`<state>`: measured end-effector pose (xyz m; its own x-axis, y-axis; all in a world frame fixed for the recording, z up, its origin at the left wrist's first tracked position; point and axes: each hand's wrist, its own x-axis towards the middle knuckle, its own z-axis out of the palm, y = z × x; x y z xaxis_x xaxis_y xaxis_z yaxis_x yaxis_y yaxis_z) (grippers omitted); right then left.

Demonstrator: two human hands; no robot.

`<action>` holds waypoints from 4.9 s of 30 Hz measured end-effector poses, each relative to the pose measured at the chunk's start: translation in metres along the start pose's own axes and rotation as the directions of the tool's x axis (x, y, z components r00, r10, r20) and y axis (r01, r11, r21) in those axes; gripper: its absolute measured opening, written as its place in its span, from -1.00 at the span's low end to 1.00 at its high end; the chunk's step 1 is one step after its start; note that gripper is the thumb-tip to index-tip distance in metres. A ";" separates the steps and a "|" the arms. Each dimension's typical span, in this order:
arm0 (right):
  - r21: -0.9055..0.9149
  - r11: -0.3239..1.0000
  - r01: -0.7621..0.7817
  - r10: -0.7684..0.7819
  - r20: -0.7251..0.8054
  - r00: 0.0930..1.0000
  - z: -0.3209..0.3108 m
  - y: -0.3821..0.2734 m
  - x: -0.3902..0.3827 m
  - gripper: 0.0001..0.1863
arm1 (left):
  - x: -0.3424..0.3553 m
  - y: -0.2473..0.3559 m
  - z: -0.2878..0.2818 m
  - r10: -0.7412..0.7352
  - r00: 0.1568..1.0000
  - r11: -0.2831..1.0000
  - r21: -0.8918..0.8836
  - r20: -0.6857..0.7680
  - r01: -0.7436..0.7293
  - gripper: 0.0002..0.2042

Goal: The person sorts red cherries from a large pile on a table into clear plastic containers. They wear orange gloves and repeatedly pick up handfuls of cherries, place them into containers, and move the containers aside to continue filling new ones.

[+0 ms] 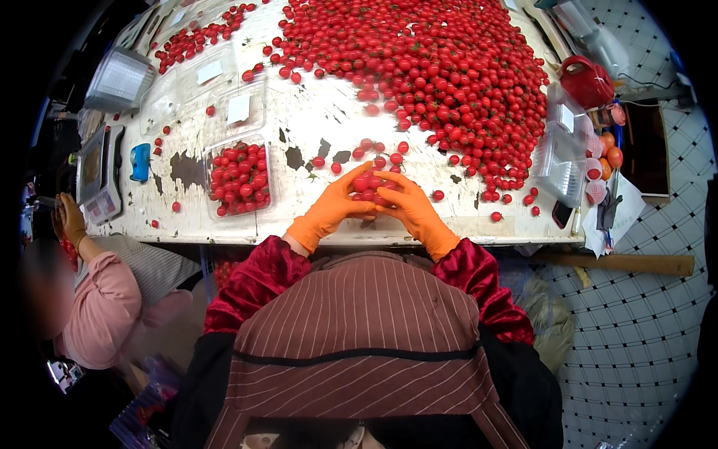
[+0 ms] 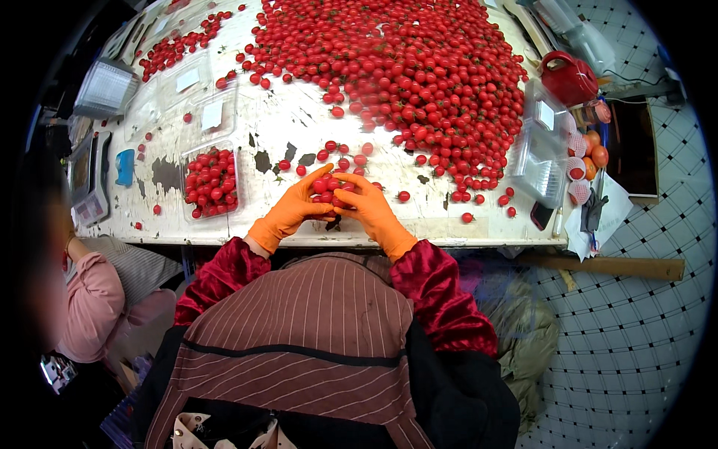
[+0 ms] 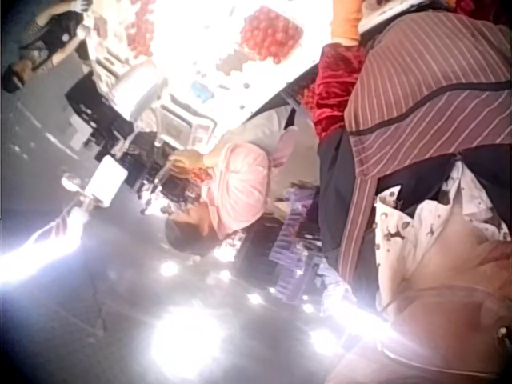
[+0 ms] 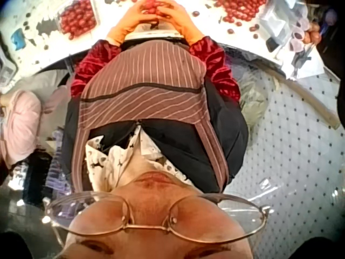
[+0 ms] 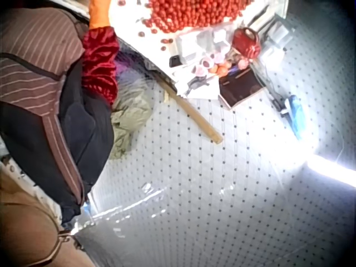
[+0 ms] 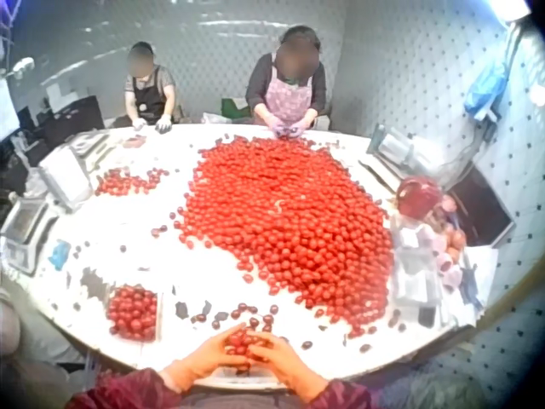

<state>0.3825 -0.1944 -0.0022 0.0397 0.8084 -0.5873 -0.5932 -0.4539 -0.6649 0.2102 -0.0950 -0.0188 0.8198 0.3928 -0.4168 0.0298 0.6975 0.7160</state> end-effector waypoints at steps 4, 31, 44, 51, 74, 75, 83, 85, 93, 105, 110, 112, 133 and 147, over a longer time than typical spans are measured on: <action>-0.097 0.995 -0.030 0.035 0.050 0.998 0.001 -0.005 0.008 -0.61 | -0.011 0.013 -0.008 -0.035 0.999 0.999 -0.005 0.017 0.035 -0.19; -0.384 0.904 0.189 0.018 0.475 0.880 0.189 -0.007 0.128 -0.44 | -0.140 0.094 -0.157 0.571 0.705 0.549 0.834 -0.422 0.055 -0.44; -0.846 0.410 0.340 -0.625 0.011 0.780 -0.042 -0.041 0.076 -0.55 | -0.120 0.072 -0.123 0.633 0.623 0.642 0.761 -0.459 -0.093 -0.66; -0.998 -0.019 -0.063 -0.365 -0.052 0.929 -0.046 -0.028 0.038 0.04 | -0.001 0.020 -0.064 0.438 0.862 0.164 0.966 -0.254 0.201 -0.07; -0.381 0.876 0.295 -0.284 0.086 0.955 -0.015 -0.029 0.089 -0.47 | 0.057 0.015 -0.042 0.152 0.974 0.981 0.148 -0.171 -0.127 -0.35; -0.366 0.883 0.295 -0.277 0.102 0.956 -0.011 -0.033 0.087 -0.49 | 0.052 0.017 -0.041 0.132 0.974 0.988 0.098 -0.183 -0.115 -0.36; -0.416 0.844 0.340 -0.303 0.154 0.941 0.006 -0.030 0.083 -0.63 | 0.033 0.022 -0.034 0.183 0.959 0.983 0.015 -0.217 -0.184 -0.45; -0.395 0.868 0.302 -0.261 0.156 0.953 0.009 -0.030 0.081 -0.65 | 0.029 0.024 -0.035 0.193 0.955 0.981 0.063 -0.224 -0.184 -0.52; -0.326 0.936 0.130 -0.082 0.157 0.984 0.039 -0.043 0.062 -0.72 | 0.015 0.021 -0.053 0.049 0.970 0.944 -0.305 -0.239 -0.123 -0.64; -0.038 0.999 0.029 -0.018 0.260 0.965 0.067 -0.035 0.082 -0.65 | -0.049 0.026 -0.086 0.200 0.969 0.664 -0.707 -0.144 -0.243 -0.57; -0.104 0.995 0.012 0.019 0.291 0.956 0.090 -0.034 0.088 -0.63 | -0.085 0.041 -0.090 0.246 0.937 0.636 -0.688 -0.249 -0.349 -0.56; -0.148 0.989 0.007 0.035 0.279 0.960 0.099 -0.033 0.092 -0.63 | -0.098 0.049 -0.091 0.252 0.917 0.624 -0.673 -0.307 -0.397 -0.58; -0.456 0.848 0.269 -0.098 0.364 0.926 0.140 -0.017 0.140 -0.54 | -0.101 0.043 -0.149 0.937 0.267 0.156 0.954 -0.225 0.256 -0.61; -0.458 0.888 0.044 -0.036 0.027 0.999 0.033 -0.018 0.080 -0.60 | -0.107 0.009 -0.119 0.948 0.248 0.121 0.949 -0.197 0.291 -0.42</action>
<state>0.3696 -0.1086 -0.0219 0.0393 0.8337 -0.5508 -0.1564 -0.5393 -0.8275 0.0553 -0.0594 -0.0344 0.1190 0.8771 0.4653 0.7852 -0.3700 0.4965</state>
